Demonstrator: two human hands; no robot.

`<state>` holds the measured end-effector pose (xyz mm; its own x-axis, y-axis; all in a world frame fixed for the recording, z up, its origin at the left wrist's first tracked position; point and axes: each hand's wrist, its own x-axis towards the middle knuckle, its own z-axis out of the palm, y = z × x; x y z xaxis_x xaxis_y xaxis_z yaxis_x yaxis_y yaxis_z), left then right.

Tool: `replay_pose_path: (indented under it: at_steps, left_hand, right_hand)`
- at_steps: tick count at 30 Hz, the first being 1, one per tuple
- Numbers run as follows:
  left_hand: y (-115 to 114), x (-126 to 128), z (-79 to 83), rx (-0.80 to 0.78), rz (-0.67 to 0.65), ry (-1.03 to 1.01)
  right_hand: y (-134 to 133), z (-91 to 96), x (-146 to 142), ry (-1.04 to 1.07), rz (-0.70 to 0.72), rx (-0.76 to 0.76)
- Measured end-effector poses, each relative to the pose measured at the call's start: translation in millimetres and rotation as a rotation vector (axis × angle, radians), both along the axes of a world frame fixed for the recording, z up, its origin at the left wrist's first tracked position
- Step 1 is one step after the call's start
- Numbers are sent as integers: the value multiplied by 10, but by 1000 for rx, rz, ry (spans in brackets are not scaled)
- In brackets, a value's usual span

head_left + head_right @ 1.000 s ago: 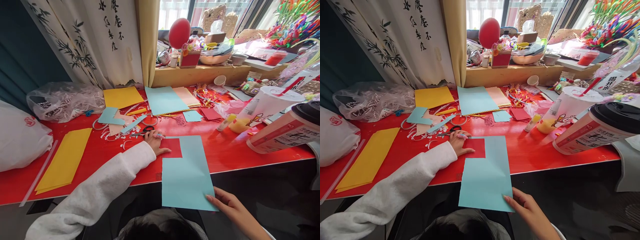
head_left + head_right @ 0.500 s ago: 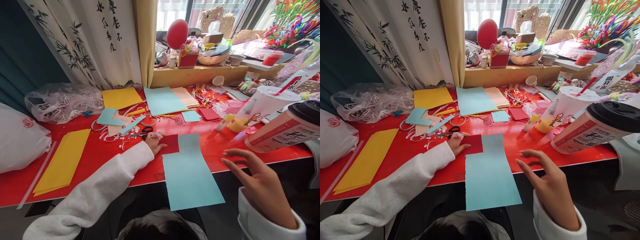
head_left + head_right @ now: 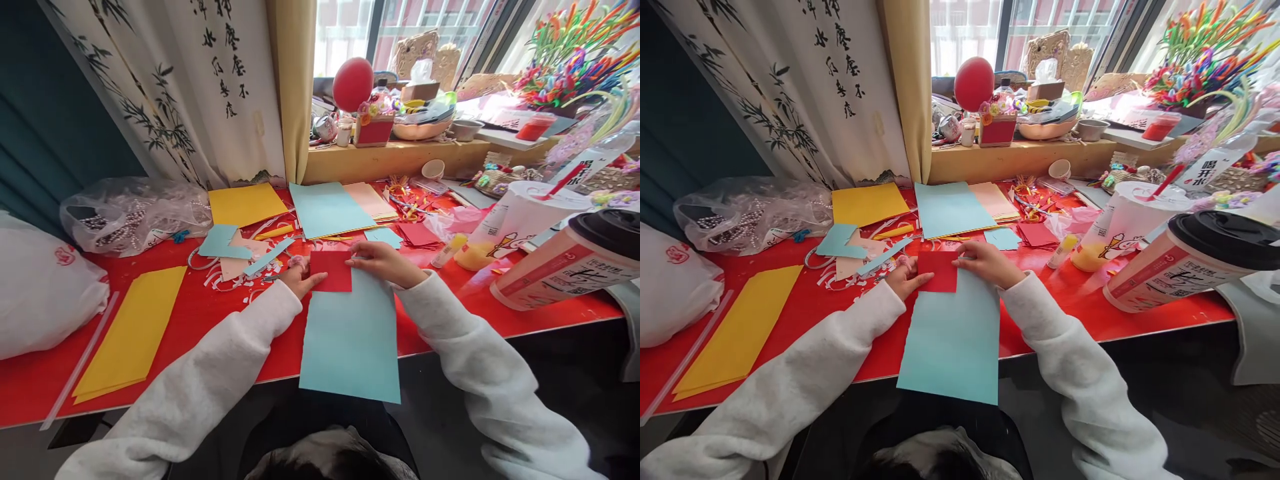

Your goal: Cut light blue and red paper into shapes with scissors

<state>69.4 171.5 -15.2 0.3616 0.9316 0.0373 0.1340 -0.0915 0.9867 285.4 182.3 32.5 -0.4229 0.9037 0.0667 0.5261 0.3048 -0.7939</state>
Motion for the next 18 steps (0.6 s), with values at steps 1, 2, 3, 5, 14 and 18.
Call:
replay_pose_path:
  at_steps: [1,2,3,5,14,18]
  left_hand:
    - [29,-19,2,-17,2,-22]
    - [55,-41,5,-28,14,-36]
    - [78,-64,9,-37,35,-47]
    - [114,-115,14,-42,69,-72]
    - [197,-414,-3,-68,184,-92]
    - [191,-477,2,-105,227,-90]
  right_hand:
    - [36,27,-32,10,19,-24]
    - [77,54,-72,0,43,-47]
    - [125,75,-119,-20,64,-66]
    - [232,88,-225,-25,91,-119]
    - [397,-140,-494,254,196,-302]
    - [339,-140,-481,294,193,-310]
